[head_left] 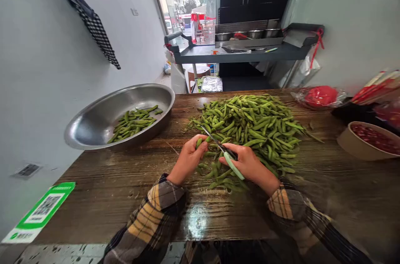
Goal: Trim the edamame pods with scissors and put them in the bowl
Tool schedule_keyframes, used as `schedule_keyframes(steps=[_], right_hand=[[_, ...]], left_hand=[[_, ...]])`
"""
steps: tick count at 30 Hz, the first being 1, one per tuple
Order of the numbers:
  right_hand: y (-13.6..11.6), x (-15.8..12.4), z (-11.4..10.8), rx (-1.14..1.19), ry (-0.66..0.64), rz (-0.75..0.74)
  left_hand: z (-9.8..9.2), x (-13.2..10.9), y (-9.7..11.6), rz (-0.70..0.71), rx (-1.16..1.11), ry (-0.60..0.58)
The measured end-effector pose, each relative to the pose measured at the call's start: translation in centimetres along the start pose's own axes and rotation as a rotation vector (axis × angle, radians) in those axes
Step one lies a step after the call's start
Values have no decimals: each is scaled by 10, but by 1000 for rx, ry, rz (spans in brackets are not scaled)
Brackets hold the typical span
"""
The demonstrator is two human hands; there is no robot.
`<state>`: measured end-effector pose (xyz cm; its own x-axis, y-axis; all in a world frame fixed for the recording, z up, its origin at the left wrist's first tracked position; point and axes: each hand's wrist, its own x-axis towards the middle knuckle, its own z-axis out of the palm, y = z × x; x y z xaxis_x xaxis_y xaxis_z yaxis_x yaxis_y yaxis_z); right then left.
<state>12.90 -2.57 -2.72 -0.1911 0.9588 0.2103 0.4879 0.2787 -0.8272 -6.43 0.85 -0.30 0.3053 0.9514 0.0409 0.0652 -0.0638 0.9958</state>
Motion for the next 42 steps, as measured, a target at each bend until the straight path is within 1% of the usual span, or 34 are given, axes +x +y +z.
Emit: schedule_keyframes(steps=[2,5,8,11,13,15,18,20,22,24,28,33,37,42], right_hand=[[-1,2,0,16,24,14],[-2,4,0,73,63,65],[-1,3,0,195,57,109],[-1,1,-1,312,43,141],[-2,0,-1,339,27,166],[-3,-1,-1,334,18,177],[-4,-1,-1,317,10,181],[-5,-2,-1,313,9,184],[-4,-2,-1,304,6,184],[-4,-2,-2,282,-9,182],[-4,-4,-1,238,-62,177],[-7,-7,2,202,-123,184],[-11,-8,2,130,-141,176],[-15,-6,3,11,-147,149]], left_hand=[[-1,1,2,-31,-107,26],[-2,3,3,-99,-384,43],[-3,3,1,-159,-645,29],[-1,3,-2,-168,-780,-1],[1,2,-5,-133,-755,2],[3,2,-8,-68,-650,33],[1,2,-8,34,-460,123],[-3,3,-7,59,-398,184],[-7,4,-5,53,-419,228],[-10,5,-3,46,-498,258],[-11,8,-2,49,-640,284],[-13,9,-3,28,-735,324],[-10,8,-3,41,-739,300],[-2,6,-7,20,-697,251]])
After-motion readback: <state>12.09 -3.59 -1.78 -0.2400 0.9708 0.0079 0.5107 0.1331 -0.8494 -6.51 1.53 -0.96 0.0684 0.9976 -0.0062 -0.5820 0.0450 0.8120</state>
